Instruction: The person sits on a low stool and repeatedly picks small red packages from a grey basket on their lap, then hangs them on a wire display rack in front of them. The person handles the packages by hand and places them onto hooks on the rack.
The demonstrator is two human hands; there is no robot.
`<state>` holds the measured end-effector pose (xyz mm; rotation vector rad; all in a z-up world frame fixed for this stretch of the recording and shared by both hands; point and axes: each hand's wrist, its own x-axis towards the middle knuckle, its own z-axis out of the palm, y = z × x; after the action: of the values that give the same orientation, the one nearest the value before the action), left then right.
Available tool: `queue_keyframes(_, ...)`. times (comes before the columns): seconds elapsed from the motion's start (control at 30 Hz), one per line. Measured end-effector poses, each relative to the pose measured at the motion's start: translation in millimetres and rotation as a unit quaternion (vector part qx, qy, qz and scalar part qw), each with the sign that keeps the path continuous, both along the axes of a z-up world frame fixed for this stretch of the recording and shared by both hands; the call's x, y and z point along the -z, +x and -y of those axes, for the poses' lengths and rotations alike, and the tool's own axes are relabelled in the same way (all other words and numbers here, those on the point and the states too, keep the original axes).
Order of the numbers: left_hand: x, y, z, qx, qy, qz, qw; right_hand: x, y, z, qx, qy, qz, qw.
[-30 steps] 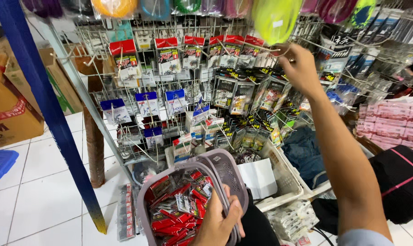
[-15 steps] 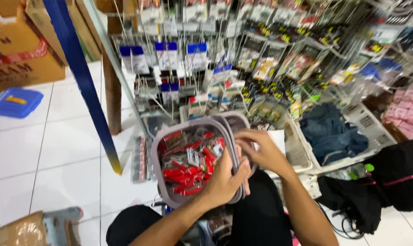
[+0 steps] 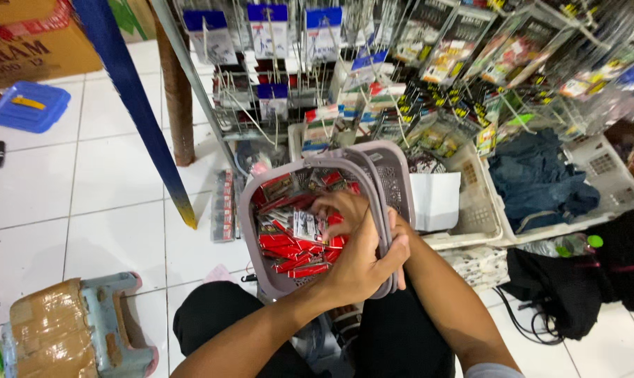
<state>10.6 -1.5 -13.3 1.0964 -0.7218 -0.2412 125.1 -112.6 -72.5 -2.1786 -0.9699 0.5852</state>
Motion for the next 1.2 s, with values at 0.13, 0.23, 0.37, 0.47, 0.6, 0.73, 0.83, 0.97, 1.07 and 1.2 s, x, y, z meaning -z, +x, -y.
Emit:
queue_keyframes(0.13,-3,4,2,-0.012,0.017,0.023,1.0,73,24,18,0.068,0.018,0.013,0.997)
queue_keyframes(0.23,4,3,5,-0.011,0.015,0.009,1.0,86,28,24,0.12,0.026,0.031,0.992)
queue_keyframes(0.37,13,0,8,-0.001,-0.002,-0.029,1.0,91,21,29,0.211,0.166,0.001,0.963)
queue_keyframes(0.47,7,6,8,0.006,0.001,-0.016,1.0,7,-18,26,0.244,0.144,0.036,0.959)
queue_keyframes(0.6,-2,3,5,-0.005,0.009,0.003,1.0,-87,-43,10,0.276,0.121,0.1,0.948)
queue_keyframes(0.73,-12,-1,2,0.012,0.032,-0.02,0.999,-68,-36,25,0.284,0.302,0.08,0.906)
queue_keyframes(0.83,-20,-4,2,0.019,0.057,-0.042,0.997,-52,-26,38,0.262,0.339,0.128,0.894)
queue_keyframes(0.97,-33,-4,1,0.02,0.055,-0.054,0.997,-46,-25,44,0.335,0.373,0.152,0.852)
queue_keyframes(1.07,-10,-4,7,0.026,0.031,-0.082,0.996,-52,-28,49,0.325,0.416,0.174,0.832)
queue_keyframes(1.2,-17,-5,5,0.023,0.043,-0.069,0.996,-52,-28,58,0.284,0.487,0.161,0.81)
